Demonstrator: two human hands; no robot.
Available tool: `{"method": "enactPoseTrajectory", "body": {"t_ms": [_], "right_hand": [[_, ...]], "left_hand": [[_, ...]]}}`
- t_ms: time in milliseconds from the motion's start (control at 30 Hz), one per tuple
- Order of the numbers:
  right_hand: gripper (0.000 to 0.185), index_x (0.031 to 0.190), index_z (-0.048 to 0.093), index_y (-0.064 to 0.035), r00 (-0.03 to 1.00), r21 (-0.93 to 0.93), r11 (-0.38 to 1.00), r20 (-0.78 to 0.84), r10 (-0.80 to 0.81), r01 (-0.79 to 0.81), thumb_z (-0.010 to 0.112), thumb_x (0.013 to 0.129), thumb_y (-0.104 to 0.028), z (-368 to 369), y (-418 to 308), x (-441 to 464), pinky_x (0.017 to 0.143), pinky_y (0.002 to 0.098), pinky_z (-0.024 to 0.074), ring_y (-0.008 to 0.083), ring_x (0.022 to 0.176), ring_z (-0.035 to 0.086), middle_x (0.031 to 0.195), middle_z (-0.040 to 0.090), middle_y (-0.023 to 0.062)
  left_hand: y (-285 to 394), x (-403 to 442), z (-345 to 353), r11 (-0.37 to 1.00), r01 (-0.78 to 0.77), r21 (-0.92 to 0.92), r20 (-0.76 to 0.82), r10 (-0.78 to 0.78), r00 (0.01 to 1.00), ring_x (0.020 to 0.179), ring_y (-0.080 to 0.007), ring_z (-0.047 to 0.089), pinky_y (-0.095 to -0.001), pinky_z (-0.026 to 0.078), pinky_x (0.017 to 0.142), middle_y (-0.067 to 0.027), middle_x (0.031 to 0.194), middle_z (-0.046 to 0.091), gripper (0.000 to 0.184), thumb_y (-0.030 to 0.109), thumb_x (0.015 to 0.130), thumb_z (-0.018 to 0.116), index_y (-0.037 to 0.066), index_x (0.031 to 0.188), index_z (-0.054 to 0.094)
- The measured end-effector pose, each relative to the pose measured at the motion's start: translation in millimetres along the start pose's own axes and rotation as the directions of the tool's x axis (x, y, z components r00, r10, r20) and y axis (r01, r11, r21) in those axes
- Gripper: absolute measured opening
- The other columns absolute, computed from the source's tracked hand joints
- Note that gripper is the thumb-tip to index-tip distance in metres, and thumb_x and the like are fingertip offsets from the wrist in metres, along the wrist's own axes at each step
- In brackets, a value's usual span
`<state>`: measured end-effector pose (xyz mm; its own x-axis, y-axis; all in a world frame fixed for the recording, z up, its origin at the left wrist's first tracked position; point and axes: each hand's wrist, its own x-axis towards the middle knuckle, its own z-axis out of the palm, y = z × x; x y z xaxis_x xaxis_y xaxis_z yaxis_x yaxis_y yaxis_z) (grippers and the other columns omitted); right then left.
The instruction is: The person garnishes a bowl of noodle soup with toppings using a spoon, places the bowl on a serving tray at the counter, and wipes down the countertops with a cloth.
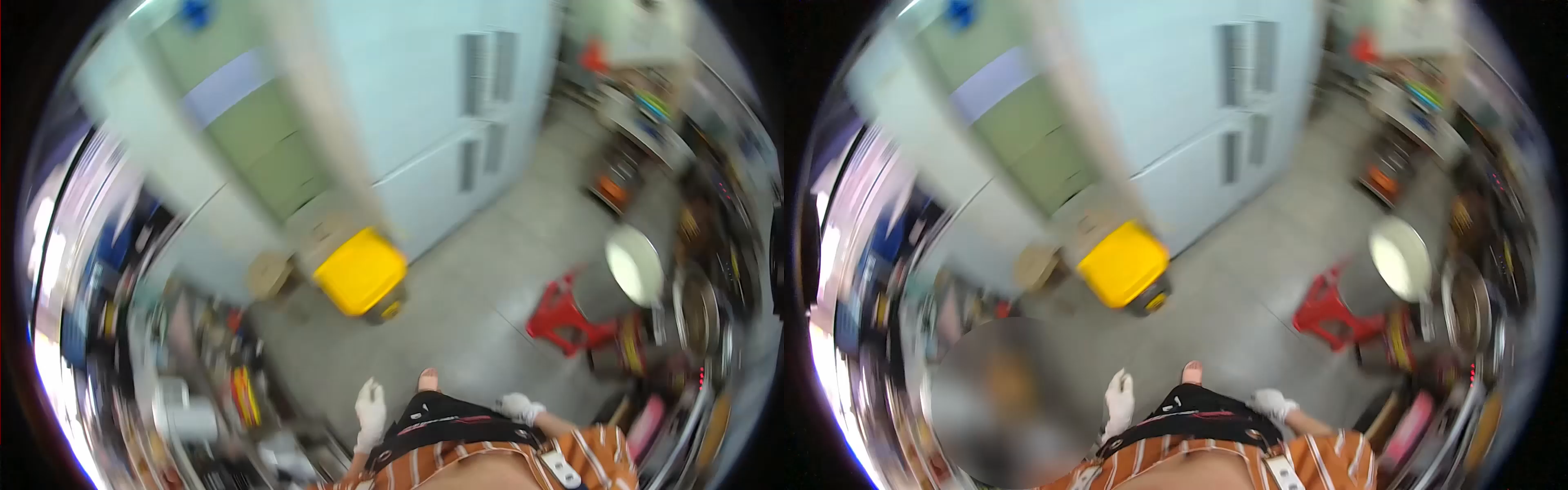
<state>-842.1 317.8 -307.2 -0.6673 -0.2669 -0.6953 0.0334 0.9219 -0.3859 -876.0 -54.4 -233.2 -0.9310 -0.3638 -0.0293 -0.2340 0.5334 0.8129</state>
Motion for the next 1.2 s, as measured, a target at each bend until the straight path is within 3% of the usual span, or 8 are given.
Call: {"method": "enactPoseTrajectory", "body": {"t_ms": [100, 267, 433, 667, 767, 1033, 1167, 1200], "right_hand": [[0.047, 0.113, 0.065, -0.0052, 0.987, 0.158, 0.980, -0.094, 0.134, -0.118, 0.052, 0.090, -0.044, -33.4, -1.3, 22.9, 0.092, 0.0445, 0.0462, 0.0371, 0.104, 0.061, 0.110, 0.065, 0.0213], [0.044, 0.116, 0.063, -0.0038, 0.915, 0.450, 0.886, -0.299, 0.271, -0.115, 0.052, 0.092, -0.039, -110.2, 0.6, 24.4, 0.092, 0.0440, 0.0457, 0.0376, 0.104, 0.060, 0.110, 0.065, 0.0209], [0.044, 0.111, 0.064, -0.0049, 0.894, 0.553, 0.780, -0.132, 0.429, -0.293, 0.052, 0.092, -0.042, -152.9, 28.4, 52.3, 0.089, 0.0455, 0.0459, 0.0384, 0.101, 0.061, 0.106, 0.065, 0.0207], [0.040, 0.099, 0.066, -0.0040, 0.856, 0.529, 0.813, -0.276, 0.437, -0.244, 0.055, 0.088, -0.041, -298.1, 145.3, 103.1, 0.081, 0.0487, 0.0497, 0.0393, 0.092, 0.063, 0.099, 0.067, 0.0207], [0.037, 0.091, 0.066, -0.0023, 0.697, 0.404, 0.907, -0.615, 0.368, -0.123, 0.058, 0.087, -0.038, -365.2, 196.1, 123.3, 0.077, 0.0500, 0.0503, 0.0388, 0.085, 0.065, 0.088, 0.067, 0.0194], [0.037, 0.087, 0.066, 0.0009, 0.635, 0.505, 0.860, -0.642, 0.429, -0.071, 0.059, 0.084, -0.035, -525.7, 280.1, 192.7, 0.074, 0.0497, 0.0507, 0.0407, 0.081, 0.065, 0.083, 0.066, 0.0223], [0.036, 0.084, 0.069, -0.0002, 0.550, 0.644, 0.762, -0.613, 0.567, -0.069, 0.060, 0.082, -0.035, -567.0, 328.7, 214.4, 0.074, 0.0495, 0.0505, 0.0407, 0.081, 0.066, 0.080, 0.066, 0.0226], [0.041, 0.087, 0.071, -0.0028, 0.629, 0.710, 0.695, -0.491, 0.603, -0.112, 0.061, 0.079, -0.041, -579.1, 346.4, 217.6, 0.076, 0.0499, 0.0504, 0.0422, 0.082, 0.065, 0.083, 0.068, 0.0220]], "left_hand": [[6.5, 87.0, 27.4, 0.989, -0.046, -0.141, 0.166, 0.070, 0.984, 0.098, -0.0270, 0.064, -0.0348, 0.049, 0.088, -0.0205, 0.108, 0.066, 0.032, 0.014, 0.092, 0.057, -0.006, 0.118, 0.060], [91.3, 216.4, 109.3, 0.974, -0.114, -0.197, 0.454, 0.193, 0.870, 0.095, -0.0185, 0.062, -0.0294, 0.049, 0.086, -0.0137, 0.106, 0.066, 0.031, 0.011, 0.092, 0.058, -0.006, 0.118, 0.059], [186.4, 288.7, 226.2, 0.958, -0.060, -0.282, 0.628, 0.232, 0.743, 0.094, -0.0163, 0.062, -0.0274, 0.050, 0.083, -0.0137, 0.105, 0.066, 0.029, 0.009, 0.093, 0.056, -0.005, 0.118, 0.059], [305.0, 330.8, 389.6, 0.923, -0.206, -0.325, 0.694, 0.380, 0.612, 0.089, -0.0172, 0.063, -0.0284, 0.051, 0.081, -0.0127, 0.101, 0.066, 0.029, 0.011, 0.096, 0.053, -0.006, 0.118, 0.058], [362.6, 359.6, 434.9, 0.896, -0.306, -0.321, 0.718, 0.441, 0.539, 0.089, -0.0182, 0.064, -0.0293, 0.051, 0.081, -0.0141, 0.101, 0.066, 0.028, 0.009, 0.096, 0.051, -0.007, 0.117, 0.058], [452.4, 472.7, 602.9, 0.905, -0.262, -0.335, 0.757, 0.424, 0.497, 0.086, -0.0168, 0.062, -0.0286, 0.051, 0.078, -0.0131, 0.098, 0.065, 0.029, 0.012, 0.097, 0.051, -0.008, 0.117, 0.058], [530.1, 504.3, 701.0, 0.889, -0.282, -0.360, 0.825, 0.445, 0.350, 0.085, -0.0159, 0.062, -0.0287, 0.050, 0.079, -0.0121, 0.098, 0.065, 0.030, 0.012, 0.098, 0.051, -0.008, 0.120, 0.057], [554.0, 510.2, 723.2, 0.883, -0.307, -0.354, 0.844, 0.444, 0.303, 0.087, -0.0162, 0.062, -0.0285, 0.050, 0.080, -0.0124, 0.099, 0.065, 0.030, 0.013, 0.098, 0.052, -0.007, 0.120, 0.057]]}}
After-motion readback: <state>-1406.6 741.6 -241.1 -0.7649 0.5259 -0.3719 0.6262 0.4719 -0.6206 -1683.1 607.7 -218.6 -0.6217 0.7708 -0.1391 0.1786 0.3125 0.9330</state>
